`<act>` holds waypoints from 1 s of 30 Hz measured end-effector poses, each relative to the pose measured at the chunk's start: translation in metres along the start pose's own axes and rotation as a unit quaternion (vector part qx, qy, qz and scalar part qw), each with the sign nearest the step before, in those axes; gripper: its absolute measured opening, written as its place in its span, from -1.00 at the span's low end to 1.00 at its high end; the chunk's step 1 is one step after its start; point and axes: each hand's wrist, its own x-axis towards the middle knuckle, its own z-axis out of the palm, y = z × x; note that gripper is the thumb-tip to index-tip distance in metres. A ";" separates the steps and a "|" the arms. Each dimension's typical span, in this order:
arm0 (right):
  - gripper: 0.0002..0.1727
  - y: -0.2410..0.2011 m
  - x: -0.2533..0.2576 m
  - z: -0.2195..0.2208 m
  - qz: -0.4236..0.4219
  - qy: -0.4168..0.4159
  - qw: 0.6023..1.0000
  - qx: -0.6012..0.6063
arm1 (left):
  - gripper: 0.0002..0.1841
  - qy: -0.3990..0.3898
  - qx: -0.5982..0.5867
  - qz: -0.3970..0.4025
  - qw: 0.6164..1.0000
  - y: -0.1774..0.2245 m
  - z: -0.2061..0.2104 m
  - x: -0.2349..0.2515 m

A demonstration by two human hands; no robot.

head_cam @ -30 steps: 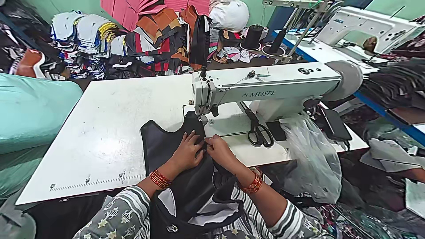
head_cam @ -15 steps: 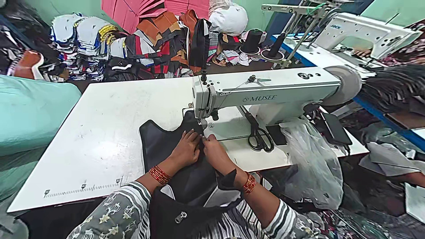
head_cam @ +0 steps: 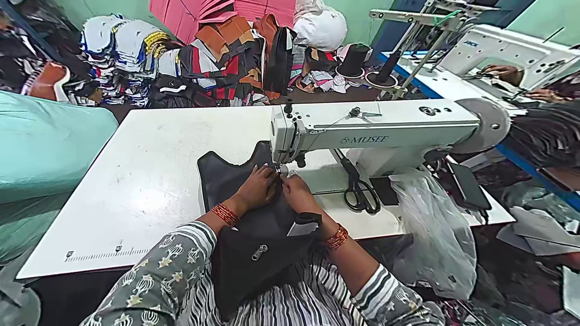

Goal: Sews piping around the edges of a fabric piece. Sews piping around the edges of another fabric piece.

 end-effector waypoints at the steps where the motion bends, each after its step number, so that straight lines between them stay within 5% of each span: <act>1: -0.50 0.006 -0.004 0.000 -0.015 0.013 0.999 0.031 | -0.50 -0.011 0.003 0.000 1.000 -0.001 -0.002 -0.002; 9: -0.55 0.017 -0.033 0.007 -0.035 0.018 0.996 0.085 | -0.40 -0.153 0.027 0.027 0.988 0.016 -0.024 -0.025; 14: -0.52 0.009 -0.037 0.000 -0.026 -0.039 0.998 0.038 | -0.48 -0.128 0.037 0.102 0.986 0.017 -0.018 -0.028; 21: -0.55 0.003 -0.039 0.004 -0.010 -0.062 0.998 0.006 | -0.39 -0.091 0.040 0.075 0.992 0.022 -0.016 -0.027; 30: -0.55 -0.007 -0.036 -0.005 0.008 -0.117 0.992 -0.041 | -0.50 -0.093 0.101 0.136 0.981 0.014 -0.016 -0.021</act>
